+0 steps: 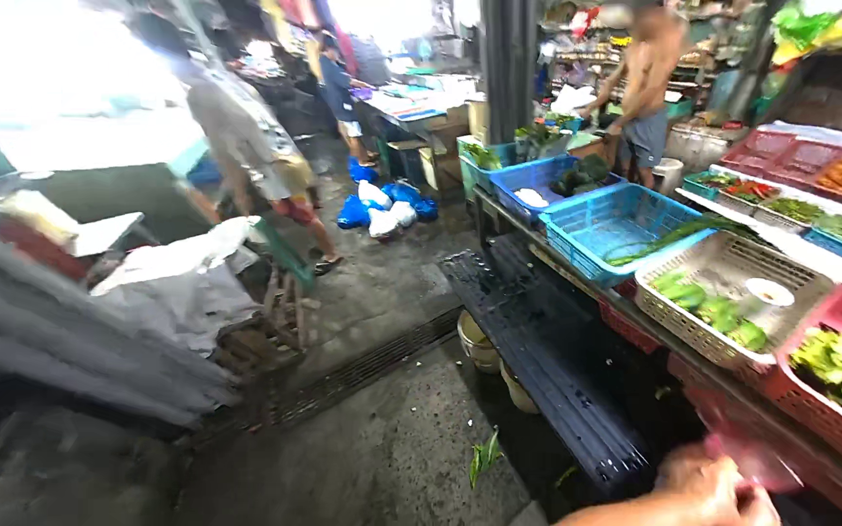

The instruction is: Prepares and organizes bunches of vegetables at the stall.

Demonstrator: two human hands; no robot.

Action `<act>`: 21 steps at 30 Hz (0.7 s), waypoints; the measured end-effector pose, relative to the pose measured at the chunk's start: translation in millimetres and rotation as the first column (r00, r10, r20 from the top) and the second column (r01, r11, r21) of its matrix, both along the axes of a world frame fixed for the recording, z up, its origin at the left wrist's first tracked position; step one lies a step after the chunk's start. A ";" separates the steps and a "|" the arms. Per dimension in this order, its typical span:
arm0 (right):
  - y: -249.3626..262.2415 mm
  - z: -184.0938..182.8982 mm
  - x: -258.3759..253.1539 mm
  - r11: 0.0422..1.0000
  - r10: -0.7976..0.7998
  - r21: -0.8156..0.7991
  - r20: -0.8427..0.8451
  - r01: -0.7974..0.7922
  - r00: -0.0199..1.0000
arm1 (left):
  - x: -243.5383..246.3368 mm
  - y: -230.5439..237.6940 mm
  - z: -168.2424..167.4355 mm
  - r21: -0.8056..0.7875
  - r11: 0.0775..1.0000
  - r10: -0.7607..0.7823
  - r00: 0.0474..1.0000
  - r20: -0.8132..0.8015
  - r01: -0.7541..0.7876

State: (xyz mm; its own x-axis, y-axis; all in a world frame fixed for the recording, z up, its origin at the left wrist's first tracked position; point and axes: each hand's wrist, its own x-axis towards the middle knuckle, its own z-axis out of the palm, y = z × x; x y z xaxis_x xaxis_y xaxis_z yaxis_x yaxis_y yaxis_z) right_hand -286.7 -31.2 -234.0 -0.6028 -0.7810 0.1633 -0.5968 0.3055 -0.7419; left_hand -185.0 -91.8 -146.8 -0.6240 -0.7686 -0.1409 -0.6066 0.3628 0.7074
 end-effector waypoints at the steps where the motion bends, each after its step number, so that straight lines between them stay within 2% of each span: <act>1: -2.0 16.0 1.2 0.997 -0.021 0.076 0.032 0.019 0.999 | -5.4 -0.9 -6.8 0.019 1.000 0.012 1.000 0.007 -0.012; 5: -11.9 37.6 -17.0 0.975 -0.069 0.214 0.006 0.066 0.998 | -27.9 -1.5 -5.3 0.132 0.990 0.040 0.996 0.077 -0.050; 10: -19.6 39.5 -55.1 0.948 -0.032 0.317 0.043 0.017 0.999 | -62.8 3.3 -22.1 0.135 0.985 0.100 0.992 0.072 -0.109; 17: -25.0 22.7 -100.4 0.919 0.018 0.389 0.125 -0.065 0.992 | -98.2 8.7 -43.5 0.161 0.977 0.145 0.989 -0.019 -0.140; 19: -17.4 11.1 -109.4 0.902 -0.010 0.428 0.151 -0.056 0.989 | -104.6 20.4 -53.3 0.195 0.971 0.152 0.988 -0.039 -0.142; 21: -19.5 1.3 -120.3 0.905 -0.074 0.426 0.188 -0.014 0.979 | -104.2 31.2 -48.7 0.208 0.974 0.111 0.991 -0.070 -0.094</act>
State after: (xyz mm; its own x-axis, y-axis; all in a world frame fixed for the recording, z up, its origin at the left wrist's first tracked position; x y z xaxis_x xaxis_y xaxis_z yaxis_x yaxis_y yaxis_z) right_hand -407.0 -50.7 -232.7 -0.6126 -0.7307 -0.3012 -0.4396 0.6318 -0.6385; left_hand -289.2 -60.6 -195.5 -0.5593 -0.7893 -0.2533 -0.5707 0.1450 0.8082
